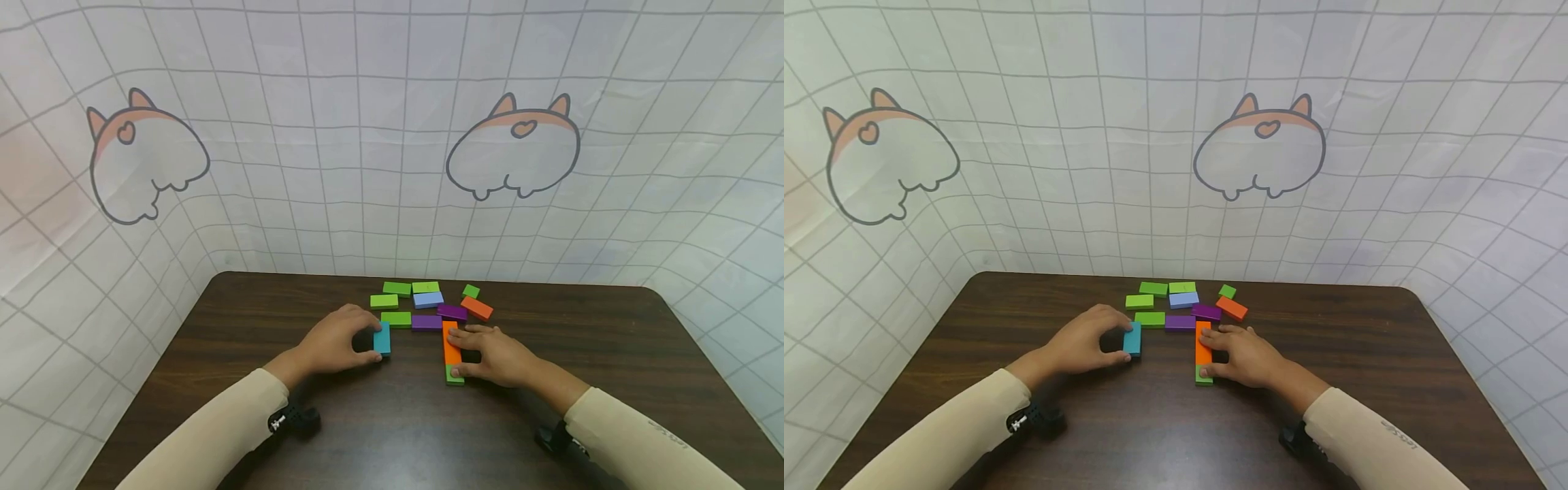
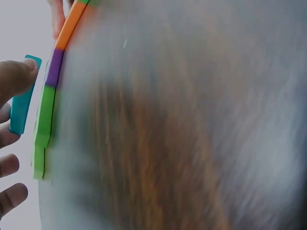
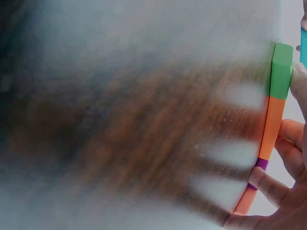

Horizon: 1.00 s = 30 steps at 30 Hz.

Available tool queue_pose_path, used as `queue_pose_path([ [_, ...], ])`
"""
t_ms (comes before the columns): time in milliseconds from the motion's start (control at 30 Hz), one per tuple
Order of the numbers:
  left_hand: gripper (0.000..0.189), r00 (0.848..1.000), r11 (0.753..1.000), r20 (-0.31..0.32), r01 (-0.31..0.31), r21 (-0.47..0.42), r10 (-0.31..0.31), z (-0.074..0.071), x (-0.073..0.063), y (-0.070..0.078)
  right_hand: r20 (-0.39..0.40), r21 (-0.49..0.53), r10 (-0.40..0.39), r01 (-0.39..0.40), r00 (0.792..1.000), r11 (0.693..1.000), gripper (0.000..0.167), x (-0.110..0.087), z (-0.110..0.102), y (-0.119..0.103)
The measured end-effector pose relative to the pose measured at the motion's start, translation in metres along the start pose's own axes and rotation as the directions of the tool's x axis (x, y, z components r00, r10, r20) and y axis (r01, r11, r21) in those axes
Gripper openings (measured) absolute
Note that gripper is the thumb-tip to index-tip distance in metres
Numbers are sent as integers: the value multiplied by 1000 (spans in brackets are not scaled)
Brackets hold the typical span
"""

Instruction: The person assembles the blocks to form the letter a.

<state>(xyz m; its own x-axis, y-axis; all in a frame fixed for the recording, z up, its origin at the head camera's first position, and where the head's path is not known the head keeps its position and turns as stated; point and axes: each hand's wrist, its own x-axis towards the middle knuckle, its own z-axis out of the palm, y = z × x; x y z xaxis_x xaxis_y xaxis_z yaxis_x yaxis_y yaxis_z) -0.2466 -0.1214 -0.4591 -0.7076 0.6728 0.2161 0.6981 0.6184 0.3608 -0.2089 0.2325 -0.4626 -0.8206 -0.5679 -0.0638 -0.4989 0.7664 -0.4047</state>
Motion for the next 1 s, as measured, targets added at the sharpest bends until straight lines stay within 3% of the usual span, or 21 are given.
queue_pose_path([
  [367,47,996,996,25,-82,-19,82,11,2,36,3,-6,11,-11,1000,1000,74,0,-2,-1],
  [567,47,996,995,48,-75,-64,78,16,3,55,9,-8,16,-16,1000,1000,75,1,-3,-2],
  [1000,49,994,994,73,-70,-89,77,30,0,71,9,-6,11,-11,1000,1000,75,1,-2,-4],
])
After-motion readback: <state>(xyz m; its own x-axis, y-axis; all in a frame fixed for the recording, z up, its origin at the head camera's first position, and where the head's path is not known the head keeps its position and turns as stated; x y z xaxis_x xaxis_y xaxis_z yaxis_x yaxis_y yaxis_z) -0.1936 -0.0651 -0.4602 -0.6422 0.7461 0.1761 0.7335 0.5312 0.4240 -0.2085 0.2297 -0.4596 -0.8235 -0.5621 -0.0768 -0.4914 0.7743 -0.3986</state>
